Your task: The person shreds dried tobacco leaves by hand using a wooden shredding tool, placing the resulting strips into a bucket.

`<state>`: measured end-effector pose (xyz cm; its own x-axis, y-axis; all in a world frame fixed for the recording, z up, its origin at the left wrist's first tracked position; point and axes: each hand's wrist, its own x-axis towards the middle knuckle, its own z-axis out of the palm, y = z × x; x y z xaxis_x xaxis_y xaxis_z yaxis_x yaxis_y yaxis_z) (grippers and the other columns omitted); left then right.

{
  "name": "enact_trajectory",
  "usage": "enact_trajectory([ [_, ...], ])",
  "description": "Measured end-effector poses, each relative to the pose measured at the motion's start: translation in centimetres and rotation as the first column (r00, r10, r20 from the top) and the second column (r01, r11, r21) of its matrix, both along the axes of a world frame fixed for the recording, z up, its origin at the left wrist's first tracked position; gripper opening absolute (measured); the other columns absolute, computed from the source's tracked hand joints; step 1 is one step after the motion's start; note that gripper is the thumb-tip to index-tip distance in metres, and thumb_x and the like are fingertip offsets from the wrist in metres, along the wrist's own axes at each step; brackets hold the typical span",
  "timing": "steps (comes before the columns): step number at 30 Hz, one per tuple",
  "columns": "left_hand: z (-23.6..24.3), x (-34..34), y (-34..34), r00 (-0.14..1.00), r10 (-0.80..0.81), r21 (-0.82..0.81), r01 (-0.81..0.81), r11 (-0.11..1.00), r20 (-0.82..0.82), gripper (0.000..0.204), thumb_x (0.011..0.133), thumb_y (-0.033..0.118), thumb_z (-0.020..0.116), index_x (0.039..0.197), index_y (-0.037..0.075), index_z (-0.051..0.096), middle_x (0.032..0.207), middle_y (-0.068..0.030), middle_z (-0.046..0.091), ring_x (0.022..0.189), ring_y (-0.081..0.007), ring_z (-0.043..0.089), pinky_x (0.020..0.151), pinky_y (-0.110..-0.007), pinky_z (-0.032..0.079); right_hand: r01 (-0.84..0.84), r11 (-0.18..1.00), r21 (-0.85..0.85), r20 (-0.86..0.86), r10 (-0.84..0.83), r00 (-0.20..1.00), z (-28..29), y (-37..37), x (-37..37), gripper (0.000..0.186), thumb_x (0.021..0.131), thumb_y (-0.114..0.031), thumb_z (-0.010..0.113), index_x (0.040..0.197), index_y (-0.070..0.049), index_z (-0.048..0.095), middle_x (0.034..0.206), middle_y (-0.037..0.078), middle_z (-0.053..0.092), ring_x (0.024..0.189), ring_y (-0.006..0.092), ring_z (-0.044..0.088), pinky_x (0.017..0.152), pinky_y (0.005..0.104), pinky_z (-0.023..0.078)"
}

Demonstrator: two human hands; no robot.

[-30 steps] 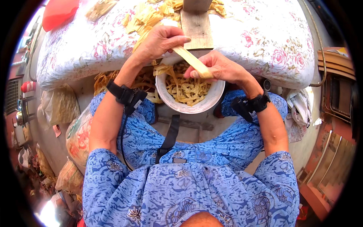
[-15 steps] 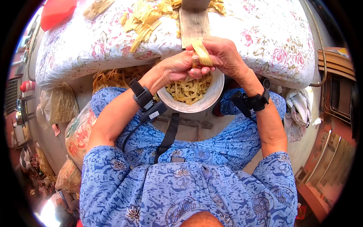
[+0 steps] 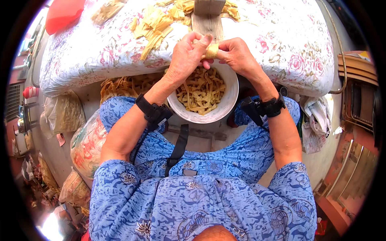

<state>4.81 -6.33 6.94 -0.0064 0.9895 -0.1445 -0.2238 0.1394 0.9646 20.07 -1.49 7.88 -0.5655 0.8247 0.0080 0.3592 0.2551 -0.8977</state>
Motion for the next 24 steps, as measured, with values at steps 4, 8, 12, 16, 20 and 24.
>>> enact_trajectory([
  [4,0.0,0.1,-0.1,0.918,-0.024,0.194,0.109,0.975,-0.396,0.026,0.086,0.019,0.052,0.100,0.000,0.043,0.066,-0.0096,0.062,0.049,-0.0103,0.057,0.046,-0.021,0.044,0.052,0.952,0.302,-0.019,-0.049,0.999,-1.1,-0.6,-0.6,0.014,0.076,-0.012,0.062,0.082,0.000,0.065,0.086,0.007,0.065,0.067,0.0154,0.059,0.061,0.0276,0.047],
  [8,-1.1,-0.3,0.4,0.904,-0.078,0.109,0.136,0.985,-0.420,0.023,0.086,0.013,0.049,0.103,0.000,0.041,0.068,-0.0103,0.062,0.054,-0.0122,0.060,0.050,-0.023,0.046,-0.013,0.767,0.641,0.066,-0.038,0.997,-1.0,-0.6,-0.5,0.009,0.069,-0.008,0.063,0.068,0.001,0.061,0.106,0.009,0.060,0.085,0.0248,0.058,0.069,0.0308,0.047],
  [12,-1.8,-0.9,0.9,0.991,-0.099,0.015,0.098,0.995,0.085,0.025,0.085,0.012,0.050,0.106,0.000,0.041,0.074,-0.0105,0.063,0.064,-0.0142,0.063,0.056,-0.024,0.047,0.037,0.829,0.558,0.045,-0.074,0.996,-0.5,-0.5,-0.4,0.008,0.066,-0.006,0.063,0.064,0.000,0.058,0.106,0.009,0.060,0.090,0.0259,0.056,0.072,0.0323,0.047],
  [16,-0.7,-0.3,0.3,0.956,-0.229,-0.069,0.220,0.973,-0.182,0.028,0.083,0.014,0.053,0.105,-0.001,0.042,0.079,-0.0121,0.064,0.067,-0.0139,0.063,0.060,-0.022,0.047,-0.069,0.777,0.626,0.116,-0.005,0.993,-2.1,0.2,0.0,0.014,0.064,-0.006,0.060,0.077,-0.004,0.064,0.098,0.011,0.060,0.086,0.0297,0.056,0.074,0.0371,0.046],
  [20,-1.8,-0.6,0.1,0.964,-0.205,-0.072,0.195,0.978,-0.170,0.024,0.085,0.014,0.051,0.105,0.003,0.044,0.083,-0.0088,0.063,0.069,-0.0123,0.061,0.055,-0.019,0.044,-0.120,0.735,0.667,0.129,0.044,0.991,-1.0,-0.5,-0.4,0.012,0.063,-0.005,0.059,0.073,-0.003,0.064,0.100,0.012,0.060,0.086,0.0304,0.056,0.074,0.0374,0.047],
  [24,-1.0,-1.0,0.0,0.985,-0.126,-0.112,0.139,0.984,0.119,0.018,0.084,0.014,0.051,0.097,0.002,0.047,0.071,-0.0077,0.061,0.055,-0.0107,0.057,0.050,-0.018,0.043,-0.073,0.696,0.715,0.000,0.105,0.994,0.5,-0.2,-0.6,0.008,0.067,-0.004,0.059,0.071,-0.002,0.065,0.103,0.013,0.060,0.087,0.0260,0.057,0.075,0.0324,0.047],
])
